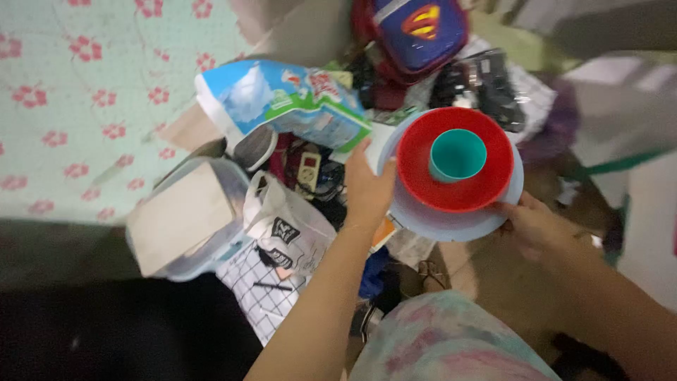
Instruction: Packing school supplies, notebooks, and clothing into containers and a backpack.
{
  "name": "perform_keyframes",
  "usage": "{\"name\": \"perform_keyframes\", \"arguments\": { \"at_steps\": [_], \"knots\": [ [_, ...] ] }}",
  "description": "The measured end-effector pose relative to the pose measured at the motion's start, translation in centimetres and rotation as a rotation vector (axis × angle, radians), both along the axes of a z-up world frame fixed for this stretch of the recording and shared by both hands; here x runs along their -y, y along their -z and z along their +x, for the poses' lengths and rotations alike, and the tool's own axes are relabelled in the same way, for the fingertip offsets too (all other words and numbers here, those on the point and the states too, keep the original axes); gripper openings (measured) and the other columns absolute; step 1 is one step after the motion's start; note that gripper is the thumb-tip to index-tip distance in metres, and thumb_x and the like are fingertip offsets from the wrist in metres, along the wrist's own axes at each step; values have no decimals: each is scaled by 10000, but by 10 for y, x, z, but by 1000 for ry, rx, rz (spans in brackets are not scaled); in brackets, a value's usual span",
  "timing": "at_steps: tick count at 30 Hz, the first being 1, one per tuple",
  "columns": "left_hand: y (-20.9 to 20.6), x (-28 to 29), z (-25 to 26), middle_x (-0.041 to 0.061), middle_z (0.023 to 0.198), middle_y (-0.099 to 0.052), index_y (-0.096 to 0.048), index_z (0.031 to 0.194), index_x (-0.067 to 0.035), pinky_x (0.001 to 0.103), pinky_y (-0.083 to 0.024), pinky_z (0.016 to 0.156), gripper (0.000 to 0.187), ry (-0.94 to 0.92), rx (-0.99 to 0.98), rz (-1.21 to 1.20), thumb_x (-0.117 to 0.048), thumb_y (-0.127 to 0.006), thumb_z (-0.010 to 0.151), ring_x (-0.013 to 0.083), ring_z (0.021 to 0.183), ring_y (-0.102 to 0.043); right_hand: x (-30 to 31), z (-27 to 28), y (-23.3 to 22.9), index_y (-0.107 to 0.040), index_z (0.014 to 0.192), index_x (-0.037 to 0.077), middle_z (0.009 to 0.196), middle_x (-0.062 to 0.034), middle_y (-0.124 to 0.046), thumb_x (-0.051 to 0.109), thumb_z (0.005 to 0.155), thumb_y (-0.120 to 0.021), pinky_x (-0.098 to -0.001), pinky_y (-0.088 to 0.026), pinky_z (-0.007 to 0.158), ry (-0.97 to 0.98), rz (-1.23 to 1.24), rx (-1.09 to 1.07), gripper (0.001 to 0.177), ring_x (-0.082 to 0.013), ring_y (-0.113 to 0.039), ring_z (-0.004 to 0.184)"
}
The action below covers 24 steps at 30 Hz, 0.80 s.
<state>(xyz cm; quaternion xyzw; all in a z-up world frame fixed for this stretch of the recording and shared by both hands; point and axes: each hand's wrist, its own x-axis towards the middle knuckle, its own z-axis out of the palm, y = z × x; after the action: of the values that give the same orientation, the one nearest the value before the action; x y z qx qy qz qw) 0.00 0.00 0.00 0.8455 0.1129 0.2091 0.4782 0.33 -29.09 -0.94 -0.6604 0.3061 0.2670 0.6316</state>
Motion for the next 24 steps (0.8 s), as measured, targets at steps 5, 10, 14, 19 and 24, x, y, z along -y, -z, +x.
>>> {"name": "perform_keyframes", "arguments": {
  "at_steps": [5, 10, 14, 19, 24],
  "knots": [
    [-44, -8, -61, 198, 1431, -534, -463, 1463, -122, 436, -446, 1053, 680, 87, -361, -436, -418, -693, 895, 325, 1290, -551, 12, -95, -32, -632, 1232, 100, 1038, -37, -679, 144, 940, -645, -345, -456, 724, 88, 23, 157, 296, -162, -571, 839],
    [-88, -23, -140, 142, 1384, -605, -514, 1460, -157, 407, -522, 969, 745, 195, -644, -645, -562, -665, 853, 285, 1220, -626, 1, -200, -59, -661, 1193, 68, 997, -55, -687, 171, 934, -666, -356, -441, 659, 163, 63, 218, 279, -174, -594, 816],
    [-86, -27, -193, 155, 1384, -588, -531, 1460, -121, 466, -509, 926, 700, 504, -733, -1124, -508, -662, 891, 285, 1168, -600, 3, -279, -65, -651, 1202, 65, 1009, -62, -671, 211, 983, -675, -361, -438, 652, 229, 70, 203, 265, -183, -562, 832],
    [-99, -9, -249, 72, 1449, -604, -535, 1433, -99, 474, -472, 1061, 653, 777, -844, -1317, -501, -618, 926, 259, 1299, -587, -29, -378, -126, -620, 1259, 82, 1141, -65, -703, 134, 960, -620, -363, -495, 754, 420, 93, 256, 303, -177, -642, 965],
    [-94, 35, -286, 84, 1423, -629, -557, 1411, -99, 408, -461, 1089, 562, 766, -971, -1219, -443, -507, 970, 235, 1295, -597, -23, -460, -152, -567, 1359, 49, 1275, -109, -692, 118, 966, -557, -432, -522, 1002, 645, 96, 161, 399, -246, -664, 1147]
  ]
}}
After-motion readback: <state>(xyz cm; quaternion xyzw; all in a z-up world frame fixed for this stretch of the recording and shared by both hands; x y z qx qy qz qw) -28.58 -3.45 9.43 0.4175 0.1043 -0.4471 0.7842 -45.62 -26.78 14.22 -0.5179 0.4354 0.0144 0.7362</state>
